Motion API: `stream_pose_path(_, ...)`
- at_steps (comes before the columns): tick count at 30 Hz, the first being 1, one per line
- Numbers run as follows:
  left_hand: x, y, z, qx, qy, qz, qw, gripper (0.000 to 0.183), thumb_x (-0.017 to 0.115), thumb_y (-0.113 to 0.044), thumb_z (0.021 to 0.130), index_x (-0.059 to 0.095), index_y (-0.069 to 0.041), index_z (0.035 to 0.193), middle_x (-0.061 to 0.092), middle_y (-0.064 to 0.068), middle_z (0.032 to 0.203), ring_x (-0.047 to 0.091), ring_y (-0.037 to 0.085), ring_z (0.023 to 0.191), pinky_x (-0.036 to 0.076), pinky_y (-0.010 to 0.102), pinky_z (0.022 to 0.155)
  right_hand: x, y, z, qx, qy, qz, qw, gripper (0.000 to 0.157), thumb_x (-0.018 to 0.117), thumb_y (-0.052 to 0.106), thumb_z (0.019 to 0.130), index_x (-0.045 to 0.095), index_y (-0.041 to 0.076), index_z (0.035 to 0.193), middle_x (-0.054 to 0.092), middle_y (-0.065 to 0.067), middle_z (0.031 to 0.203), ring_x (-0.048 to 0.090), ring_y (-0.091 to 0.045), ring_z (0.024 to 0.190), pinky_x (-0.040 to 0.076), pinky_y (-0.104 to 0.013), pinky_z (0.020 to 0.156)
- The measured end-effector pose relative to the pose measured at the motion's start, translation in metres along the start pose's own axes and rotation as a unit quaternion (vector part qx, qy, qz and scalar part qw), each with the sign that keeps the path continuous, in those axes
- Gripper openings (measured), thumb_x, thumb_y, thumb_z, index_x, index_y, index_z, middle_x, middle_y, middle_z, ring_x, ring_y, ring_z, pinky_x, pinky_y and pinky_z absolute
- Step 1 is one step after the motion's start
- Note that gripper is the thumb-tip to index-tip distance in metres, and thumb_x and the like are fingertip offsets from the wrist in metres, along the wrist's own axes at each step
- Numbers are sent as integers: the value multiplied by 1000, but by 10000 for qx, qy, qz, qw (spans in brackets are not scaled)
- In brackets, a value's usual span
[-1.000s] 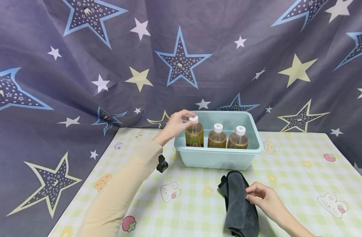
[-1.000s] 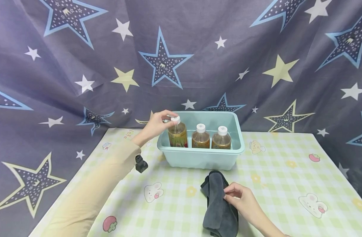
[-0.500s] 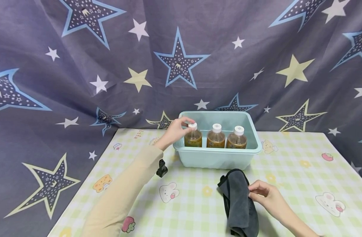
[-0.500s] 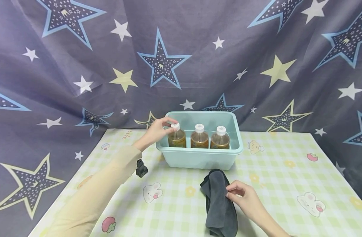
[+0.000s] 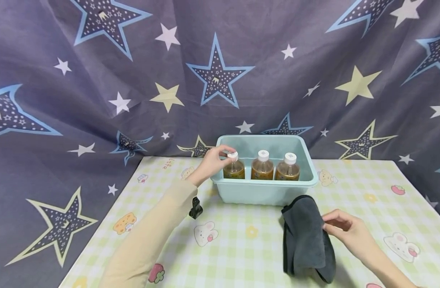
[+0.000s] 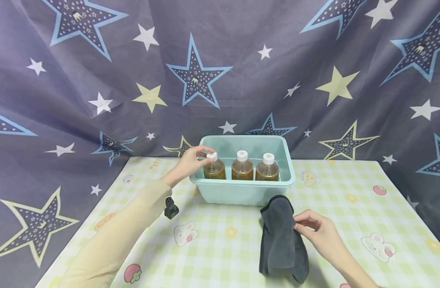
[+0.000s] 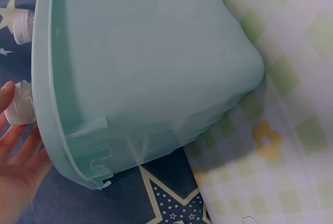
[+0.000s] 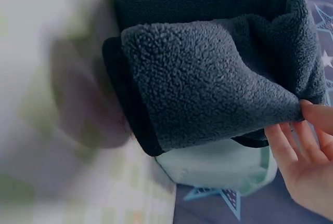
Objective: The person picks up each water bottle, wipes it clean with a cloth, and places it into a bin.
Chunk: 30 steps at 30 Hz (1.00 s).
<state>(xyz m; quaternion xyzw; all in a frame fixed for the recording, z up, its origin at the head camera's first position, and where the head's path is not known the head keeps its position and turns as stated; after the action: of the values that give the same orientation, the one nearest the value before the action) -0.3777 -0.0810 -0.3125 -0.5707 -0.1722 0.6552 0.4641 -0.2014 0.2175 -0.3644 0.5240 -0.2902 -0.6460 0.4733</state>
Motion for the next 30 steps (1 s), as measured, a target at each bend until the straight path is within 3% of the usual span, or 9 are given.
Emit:
stream_pose_path(5, 1, 2, -2, 45, -48, 57, 10000, 24, 68, -14, 78, 63, -7, 101, 60, 9, 106, 61, 23, 88, 52, 23, 67, -24, 6, -1, -309, -192, -229, 9991, 16, 61, -9, 77, 64, 5, 85, 62, 18, 84, 60, 1, 74, 50, -14, 61)
stream_pose_path(10, 1, 1, -4, 158, -87, 71, 9998, 24, 67, -13, 79, 63, -8, 101, 61, 8, 104, 61, 22, 86, 52, 22, 67, -50, 7, -3, -246, -295, -667, 9970, 13, 63, -2, 79, 65, 7, 88, 62, 20, 86, 60, 1, 75, 47, -10, 62)
stream_pose_path(14, 1, -3, -6, 393, -114, 123, 9991, 22, 66, -10, 79, 64, -7, 101, 61, 8, 103, 60, 21, 88, 51, 26, 75, -68, 8, -4, -114, -378, -1070, 9935, 10, 62, 4, 81, 65, 7, 90, 60, 22, 87, 57, 4, 75, 45, -10, 59)
stream_pose_path(17, 1, -5, -9, 545, -127, 144, 9983, 22, 66, -8, 79, 64, -6, 101, 62, 8, 101, 59, 20, 90, 50, 30, 81, -75, 12, -6, -280, -419, -1234, 9911, 13, 63, 0, 79, 65, 7, 89, 57, 23, 88, 56, 8, 75, 46, -9, 57)
stream_pose_path(22, 0, -7, -13, 725, -158, 235, 9970, 24, 65, -9, 80, 63, -8, 103, 61, 6, 101, 57, 18, 94, 47, 32, 85, -70, 20, -5, -839, -347, -1245, 9881, 24, 63, -12, 74, 65, 9, 86, 58, 21, 87, 54, 11, 78, 45, -6, 60)
stream_pose_path(27, -8, -8, -19, 793, -394, 216, 9958, 28, 66, -11, 80, 62, -8, 107, 59, 7, 104, 56, 19, 95, 46, 35, 86, -42, 21, -2, -1188, 42, -890, 9889, 26, 61, -17, 72, 64, 5, 85, 61, 14, 84, 54, 8, 80, 47, -7, 64)
stream_pose_path(30, -14, -10, -25, 753, -536, 143, 9956, 30, 65, -12, 80, 61, -6, 108, 57, 9, 106, 56, 24, 96, 45, 38, 88, -25, 20, -1, -1151, 183, -845, 9896, 24, 61, -15, 72, 64, 5, 85, 61, 13, 84, 55, 7, 80, 48, -10, 63)
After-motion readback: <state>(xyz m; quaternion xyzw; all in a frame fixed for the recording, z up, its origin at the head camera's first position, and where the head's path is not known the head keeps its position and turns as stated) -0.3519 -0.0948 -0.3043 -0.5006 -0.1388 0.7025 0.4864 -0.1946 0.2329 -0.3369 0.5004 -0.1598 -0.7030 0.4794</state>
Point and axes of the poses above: each hand's wrist, its own z-axis towards the middle knuckle, its own x-axis out of the palm, y = z × x, the point moved 8 cm from there along z, towards the middle knuckle
